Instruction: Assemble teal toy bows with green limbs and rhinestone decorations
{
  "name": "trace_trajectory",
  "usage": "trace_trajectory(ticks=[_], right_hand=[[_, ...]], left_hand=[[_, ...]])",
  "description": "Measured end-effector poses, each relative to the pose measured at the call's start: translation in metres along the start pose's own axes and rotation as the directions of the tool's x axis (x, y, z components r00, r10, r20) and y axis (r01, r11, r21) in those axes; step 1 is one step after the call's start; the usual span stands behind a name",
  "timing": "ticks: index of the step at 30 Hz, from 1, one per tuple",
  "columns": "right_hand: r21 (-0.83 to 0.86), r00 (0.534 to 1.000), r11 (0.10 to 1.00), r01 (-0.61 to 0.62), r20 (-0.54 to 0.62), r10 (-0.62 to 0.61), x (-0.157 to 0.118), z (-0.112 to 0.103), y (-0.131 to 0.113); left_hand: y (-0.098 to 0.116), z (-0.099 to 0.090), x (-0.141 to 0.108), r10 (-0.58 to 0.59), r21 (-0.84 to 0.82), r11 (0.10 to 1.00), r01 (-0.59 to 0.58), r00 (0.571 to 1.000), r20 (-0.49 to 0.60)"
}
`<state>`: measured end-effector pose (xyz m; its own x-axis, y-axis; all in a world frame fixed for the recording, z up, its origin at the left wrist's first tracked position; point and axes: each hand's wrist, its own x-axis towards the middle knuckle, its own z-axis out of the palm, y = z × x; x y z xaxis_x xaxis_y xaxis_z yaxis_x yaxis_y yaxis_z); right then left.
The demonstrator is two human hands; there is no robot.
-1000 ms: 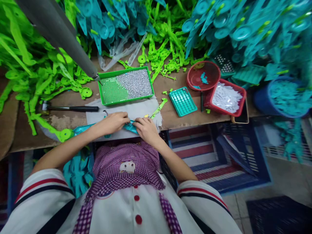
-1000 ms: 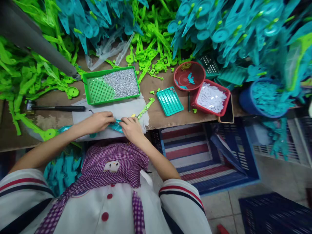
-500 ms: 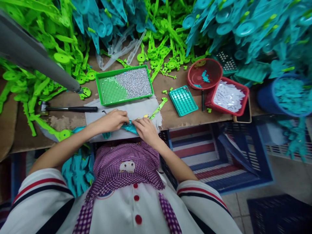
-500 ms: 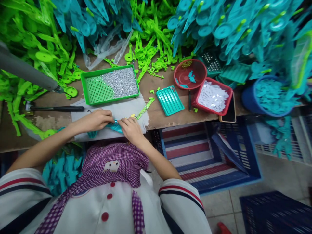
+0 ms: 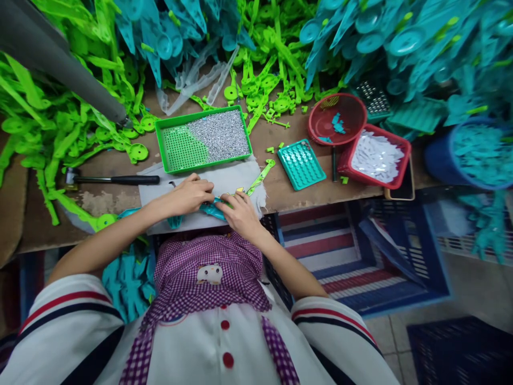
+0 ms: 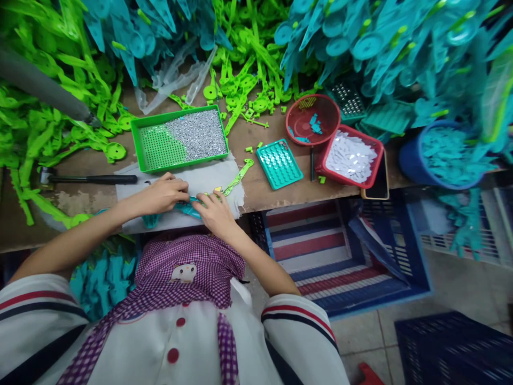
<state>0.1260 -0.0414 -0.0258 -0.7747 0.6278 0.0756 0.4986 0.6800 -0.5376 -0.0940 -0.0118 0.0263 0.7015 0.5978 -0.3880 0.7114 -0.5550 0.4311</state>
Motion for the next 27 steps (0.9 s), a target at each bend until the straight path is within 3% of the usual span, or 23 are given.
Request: trace_trajectory(ticks=[10,20,27], right_hand=[[-0.033,0.999,0.999,-0.029,0.023,0.029,0.001,0.001,-0.004],[-0.039,0.994,0.999,-0.015,0.109,0.019,0.005,-0.009,-0.007],[-0.003,0.995,0.999,0.044,0.093,-0.043,0.001,-0.005,0.0]], left_hand=[[-0.005,0.012,-0.007,-0.047,-0.095,0.995,0.036,0.993,-0.11],[-0.004,0.016,-0.002,0.013,-0.004,1.0,-0.013,1.0,-0.025],[-0.002,0.014,-0.001,-0.02,-0.035,0.999,0.018,0.999,-0.048]])
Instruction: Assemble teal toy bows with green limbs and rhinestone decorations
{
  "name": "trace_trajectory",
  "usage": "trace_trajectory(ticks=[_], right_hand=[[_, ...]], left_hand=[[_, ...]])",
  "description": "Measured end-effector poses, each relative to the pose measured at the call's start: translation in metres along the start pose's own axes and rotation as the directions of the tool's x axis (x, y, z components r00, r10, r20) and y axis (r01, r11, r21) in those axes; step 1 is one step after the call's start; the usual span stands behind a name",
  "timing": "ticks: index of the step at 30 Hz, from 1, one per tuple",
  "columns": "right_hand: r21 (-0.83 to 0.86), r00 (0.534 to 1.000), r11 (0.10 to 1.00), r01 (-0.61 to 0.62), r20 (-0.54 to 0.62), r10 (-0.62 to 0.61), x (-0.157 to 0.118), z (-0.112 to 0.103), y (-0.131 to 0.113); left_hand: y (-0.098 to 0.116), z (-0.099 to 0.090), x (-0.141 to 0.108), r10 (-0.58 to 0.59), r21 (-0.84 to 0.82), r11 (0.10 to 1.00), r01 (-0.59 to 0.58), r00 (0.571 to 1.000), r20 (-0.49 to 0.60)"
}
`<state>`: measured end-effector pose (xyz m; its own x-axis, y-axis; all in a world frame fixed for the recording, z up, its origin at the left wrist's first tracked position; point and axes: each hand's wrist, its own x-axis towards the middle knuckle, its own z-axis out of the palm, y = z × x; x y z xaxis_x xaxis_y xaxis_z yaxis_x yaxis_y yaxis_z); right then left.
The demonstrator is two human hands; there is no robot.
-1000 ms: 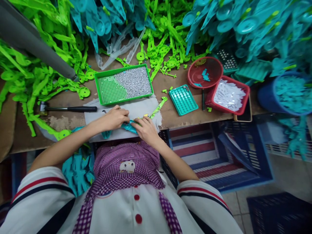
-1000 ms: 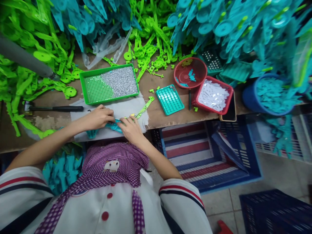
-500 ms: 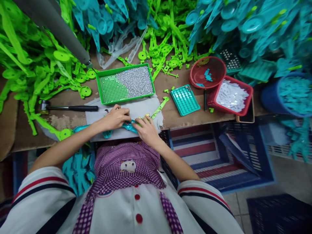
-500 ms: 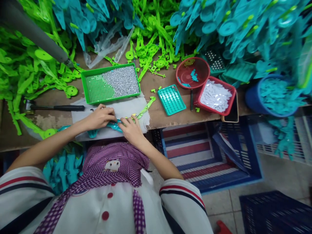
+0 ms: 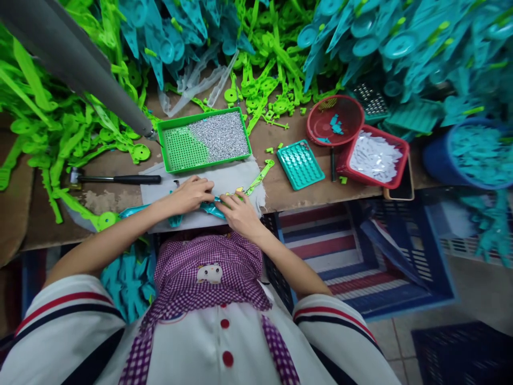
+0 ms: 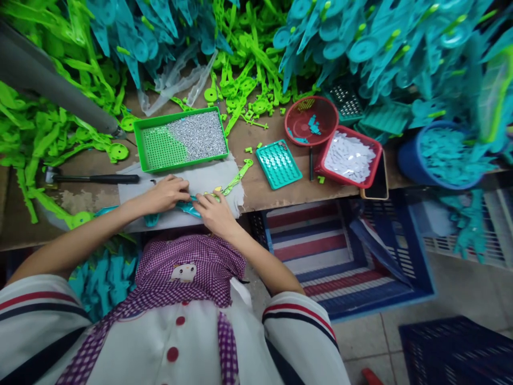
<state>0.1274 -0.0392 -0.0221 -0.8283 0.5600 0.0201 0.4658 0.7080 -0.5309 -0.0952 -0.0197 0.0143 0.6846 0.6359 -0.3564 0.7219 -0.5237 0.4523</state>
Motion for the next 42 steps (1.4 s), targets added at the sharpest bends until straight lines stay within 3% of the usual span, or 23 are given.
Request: trace_trajectory(ticks=[9,11,13,15,17,19,22,24,26,32,35,42], right_hand=[[0.073,0.999,0.996,0.044,-0.018,-0.042,-0.001,0.003,0.004],[0.118,0.996,0.992,0.051,-0.083,-0.041,-0.004,-0.006,0.004],[0.177,0.978,0.984,-0.006,-0.204,0.043,-0.01,-0.022,0.007],[0.274,0.906,0.952,-0.139,-0.352,0.234,-0.014,-0.041,0.013],[0.389,0.772,0.89,-0.236,-0.482,0.415,-0.014,-0.059,0.019],[0.465,0.66,0.849,-0.252,-0.559,0.502,-0.005,-0.072,0.026],[0.505,0.608,0.839,-0.2,-0.608,0.511,0.017,-0.079,0.033],[0.534,0.623,0.83,-0.16,-0.598,0.504,0.027,-0.077,0.036],[0.557,0.671,0.816,-0.155,-0.547,0.501,0.027,-0.07,0.038],[0.536,0.823,0.8,-0.268,-0.304,0.48,-0.015,-0.033,0.04],[0.485,0.885,0.83,-0.275,-0.211,0.416,-0.021,-0.015,0.038],[0.464,0.906,0.835,-0.296,-0.141,0.399,-0.014,-0.003,0.039]], left_hand=[[0.004,-0.001,0.002,-0.071,-0.019,0.997,0.071,0.997,-0.003],[0.004,0.0,0.002,-0.109,-0.062,0.992,0.109,0.994,-0.01],[0.003,0.0,0.0,-0.138,-0.126,0.983,0.136,0.99,-0.012],[0.001,0.0,-0.003,-0.15,-0.209,0.967,0.143,0.989,-0.018],[0.001,-0.002,-0.004,-0.168,-0.285,0.947,0.146,0.984,-0.053],[0.003,-0.007,-0.001,-0.207,-0.331,0.93,0.159,0.971,-0.117],[0.013,-0.013,0.009,-0.223,-0.349,0.925,0.153,0.96,-0.17],[0.018,-0.015,0.017,-0.187,-0.357,0.926,0.123,0.971,-0.15],[0.021,-0.014,0.023,-0.168,-0.377,0.919,0.116,0.98,-0.109],[0.014,-0.008,0.019,-0.184,-0.407,0.897,0.174,0.983,0.015],[0.014,-0.007,0.02,-0.192,-0.397,0.899,0.187,0.981,0.027],[0.015,-0.004,0.026,-0.24,-0.469,0.855,0.222,0.971,0.023]])
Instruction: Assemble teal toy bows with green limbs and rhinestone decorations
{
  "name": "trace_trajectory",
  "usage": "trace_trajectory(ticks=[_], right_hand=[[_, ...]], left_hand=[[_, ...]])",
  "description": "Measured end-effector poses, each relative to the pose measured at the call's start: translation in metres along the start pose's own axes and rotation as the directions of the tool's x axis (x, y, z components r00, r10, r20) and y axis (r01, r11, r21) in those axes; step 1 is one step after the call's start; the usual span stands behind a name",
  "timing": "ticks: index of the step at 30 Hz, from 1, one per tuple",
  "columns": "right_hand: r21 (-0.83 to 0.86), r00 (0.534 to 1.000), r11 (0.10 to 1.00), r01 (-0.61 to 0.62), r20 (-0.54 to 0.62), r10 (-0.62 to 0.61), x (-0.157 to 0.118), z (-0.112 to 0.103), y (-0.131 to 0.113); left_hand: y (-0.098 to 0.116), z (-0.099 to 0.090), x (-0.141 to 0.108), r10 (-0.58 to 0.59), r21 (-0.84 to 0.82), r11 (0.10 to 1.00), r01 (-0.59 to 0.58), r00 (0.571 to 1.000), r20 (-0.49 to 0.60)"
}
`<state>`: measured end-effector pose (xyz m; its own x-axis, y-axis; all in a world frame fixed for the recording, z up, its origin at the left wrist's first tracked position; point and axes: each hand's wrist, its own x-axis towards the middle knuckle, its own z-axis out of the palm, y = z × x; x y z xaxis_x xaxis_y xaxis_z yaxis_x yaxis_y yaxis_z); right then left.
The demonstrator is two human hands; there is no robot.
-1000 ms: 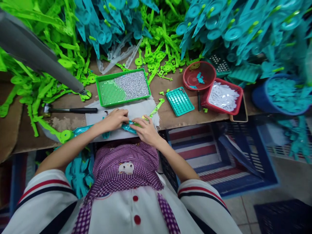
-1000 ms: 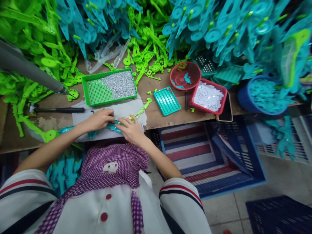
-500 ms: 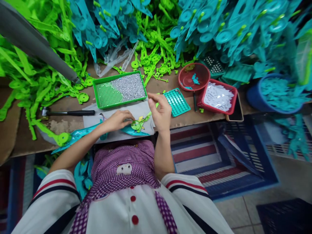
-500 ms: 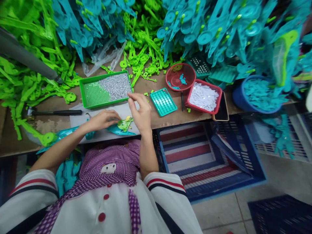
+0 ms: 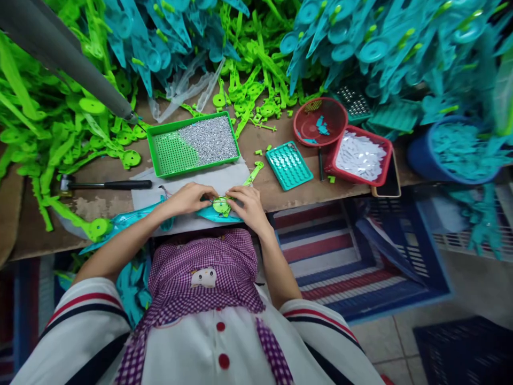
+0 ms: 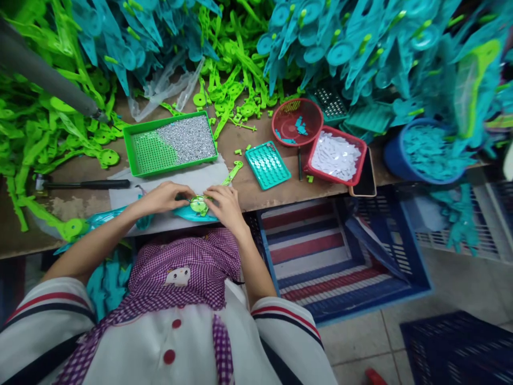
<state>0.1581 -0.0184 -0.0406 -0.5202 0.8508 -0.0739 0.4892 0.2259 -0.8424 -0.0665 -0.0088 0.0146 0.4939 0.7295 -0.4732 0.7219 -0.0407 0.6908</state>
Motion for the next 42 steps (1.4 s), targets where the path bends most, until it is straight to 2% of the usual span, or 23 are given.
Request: trace_trajectory(ticks=[3,7,9,13,17,22,26,29,33,39,42], right_hand=[[0.003,1.0,1.0,0.026,-0.013,-0.026,-0.005,-0.006,0.004],[-0.001,0.979,1.0,-0.006,-0.206,0.006,-0.019,-0.017,0.012],[-0.034,0.969,0.999,-0.014,-0.245,0.006,-0.026,-0.019,0.013],[-0.153,0.981,0.985,0.081,-0.164,-0.106,-0.032,-0.008,0.013],[-0.255,0.965,0.953,0.166,-0.154,-0.21,-0.033,0.0,0.014],[-0.381,0.981,0.907,0.178,-0.003,-0.194,-0.031,-0.006,0.013],[-0.465,0.976,0.859,0.215,0.132,-0.173,-0.028,-0.013,0.011],[-0.456,0.964,0.852,0.256,0.186,-0.19,-0.031,-0.017,0.014],[-0.414,0.959,0.867,0.276,0.183,-0.218,-0.037,-0.017,0.02],[-0.403,0.964,0.882,0.243,0.199,-0.175,-0.037,-0.016,0.017],[-0.393,0.964,0.886,0.248,0.195,-0.183,-0.036,-0.016,0.017]], left_hand=[[-0.002,0.001,0.001,0.001,0.0,1.0,-0.001,1.0,0.004],[-0.004,0.002,0.002,0.017,0.011,1.0,-0.017,1.0,0.024],[-0.004,0.002,0.003,0.009,0.003,1.0,-0.009,0.999,0.04],[-0.001,0.002,0.006,-0.004,0.007,1.0,0.004,0.998,0.058],[0.0,0.002,0.007,0.014,0.01,1.0,-0.014,0.998,0.063],[0.001,0.001,0.009,-0.022,-0.018,1.0,0.024,0.996,0.085],[0.002,0.002,0.009,-0.034,-0.024,0.999,0.036,0.995,0.096],[0.001,0.004,0.006,-0.013,-0.02,1.0,0.014,0.997,0.074],[-0.001,0.006,0.002,0.041,0.017,0.999,-0.043,0.996,0.074],[0.002,0.008,0.0,0.087,0.208,0.972,-0.111,0.989,0.12],[0.005,0.009,0.0,0.083,0.241,0.964,-0.115,0.987,0.14]])
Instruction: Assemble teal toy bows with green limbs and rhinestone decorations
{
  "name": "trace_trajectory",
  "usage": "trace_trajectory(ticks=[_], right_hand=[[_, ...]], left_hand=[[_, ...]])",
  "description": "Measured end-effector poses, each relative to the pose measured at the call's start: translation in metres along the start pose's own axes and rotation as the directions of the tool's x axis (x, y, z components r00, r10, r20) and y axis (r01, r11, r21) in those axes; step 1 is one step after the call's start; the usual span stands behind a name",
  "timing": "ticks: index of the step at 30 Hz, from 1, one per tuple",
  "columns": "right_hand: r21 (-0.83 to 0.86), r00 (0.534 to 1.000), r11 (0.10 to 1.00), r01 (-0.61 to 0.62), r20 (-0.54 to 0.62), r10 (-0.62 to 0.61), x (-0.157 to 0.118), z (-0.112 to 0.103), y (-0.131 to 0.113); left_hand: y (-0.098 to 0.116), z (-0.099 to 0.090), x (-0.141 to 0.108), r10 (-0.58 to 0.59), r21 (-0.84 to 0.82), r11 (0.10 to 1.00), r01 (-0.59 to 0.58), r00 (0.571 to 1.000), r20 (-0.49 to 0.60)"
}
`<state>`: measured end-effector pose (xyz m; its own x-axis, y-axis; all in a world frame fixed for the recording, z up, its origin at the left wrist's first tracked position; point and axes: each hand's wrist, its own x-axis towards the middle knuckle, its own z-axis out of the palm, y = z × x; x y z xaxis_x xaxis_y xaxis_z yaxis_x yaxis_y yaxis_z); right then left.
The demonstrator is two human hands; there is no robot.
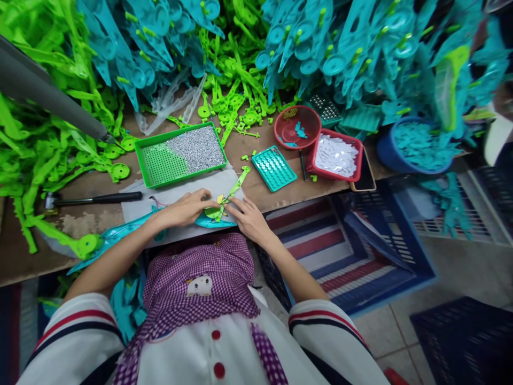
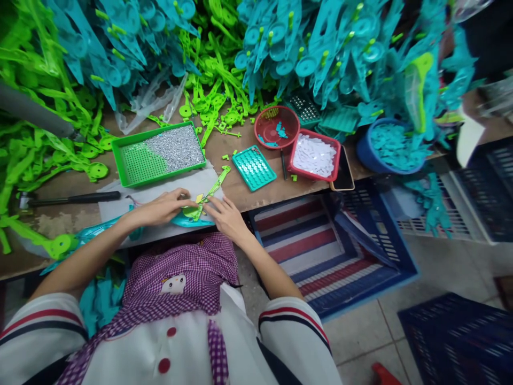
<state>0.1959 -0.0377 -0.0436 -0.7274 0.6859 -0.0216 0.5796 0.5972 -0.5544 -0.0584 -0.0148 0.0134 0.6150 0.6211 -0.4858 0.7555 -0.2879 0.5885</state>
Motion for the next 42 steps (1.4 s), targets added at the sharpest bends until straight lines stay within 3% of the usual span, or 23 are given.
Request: trace_trajectory(ticks=[6,10,14,17,20,23,25,28,31,34,37,40,42], right_hand=[[0.102,0.999,0.994,-0.03,-0.042,0.035,-0.004,0.003,0.002],[0.258,0.979,0.965,-0.055,-0.176,0.102,0.004,-0.018,-0.009],[0.398,0.909,0.917,-0.016,-0.375,0.179,0.047,-0.047,-0.012],[0.417,0.91,0.909,-0.018,-0.37,0.187,0.101,-0.059,0.007],[0.352,0.927,0.929,-0.109,-0.302,0.224,0.164,-0.066,0.029],[0.317,0.934,0.943,-0.104,-0.294,0.202,0.231,-0.073,0.036],[0.28,0.936,0.929,-0.241,-0.188,0.299,0.272,-0.074,0.032],[0.118,0.887,0.887,-0.446,-0.073,0.455,0.317,-0.064,0.025],[-0.009,0.882,0.882,-0.471,0.001,0.471,0.34,-0.046,0.027],[0.009,0.873,0.873,-0.488,0.006,0.488,0.348,-0.034,0.041],[0.19,0.878,0.868,-0.459,-0.057,0.476,0.334,-0.038,0.056],[0.376,0.906,0.865,-0.332,-0.128,0.403,0.281,-0.053,0.052],[0.477,0.934,0.844,-0.244,-0.116,0.337,0.228,-0.063,0.035]], left_hand=[[0.006,-0.002,0.001,-0.046,0.055,0.997,0.045,0.999,0.025],[0.011,-0.002,0.005,-0.052,0.071,0.996,0.05,0.999,0.016],[0.015,0.001,0.004,-0.045,0.071,0.996,0.05,0.996,-0.071],[0.018,0.006,-0.012,-0.043,0.023,0.998,0.05,0.969,-0.243],[0.024,0.018,-0.041,-0.065,-0.082,0.996,0.028,0.871,-0.487],[0.033,0.037,-0.067,-0.177,-0.226,0.974,0.02,0.689,-0.703],[0.039,0.051,-0.08,-0.255,-0.301,0.953,0.022,0.595,-0.763],[0.046,0.069,-0.094,-0.329,-0.362,0.931,0.047,0.54,-0.775],[0.048,0.079,-0.11,-0.395,-0.399,0.911,0.101,0.489,-0.778],[0.048,0.082,-0.124,-0.485,-0.46,0.872,0.166,0.408,-0.774],[0.049,0.077,-0.13,-0.566,-0.537,0.823,0.184,0.349,-0.747],[0.047,0.058,-0.113,-0.645,-0.65,0.751,0.116,0.342,-0.684],[0.043,0.037,-0.086,-0.689,-0.749,0.663,-0.016,0.379,-0.618]])
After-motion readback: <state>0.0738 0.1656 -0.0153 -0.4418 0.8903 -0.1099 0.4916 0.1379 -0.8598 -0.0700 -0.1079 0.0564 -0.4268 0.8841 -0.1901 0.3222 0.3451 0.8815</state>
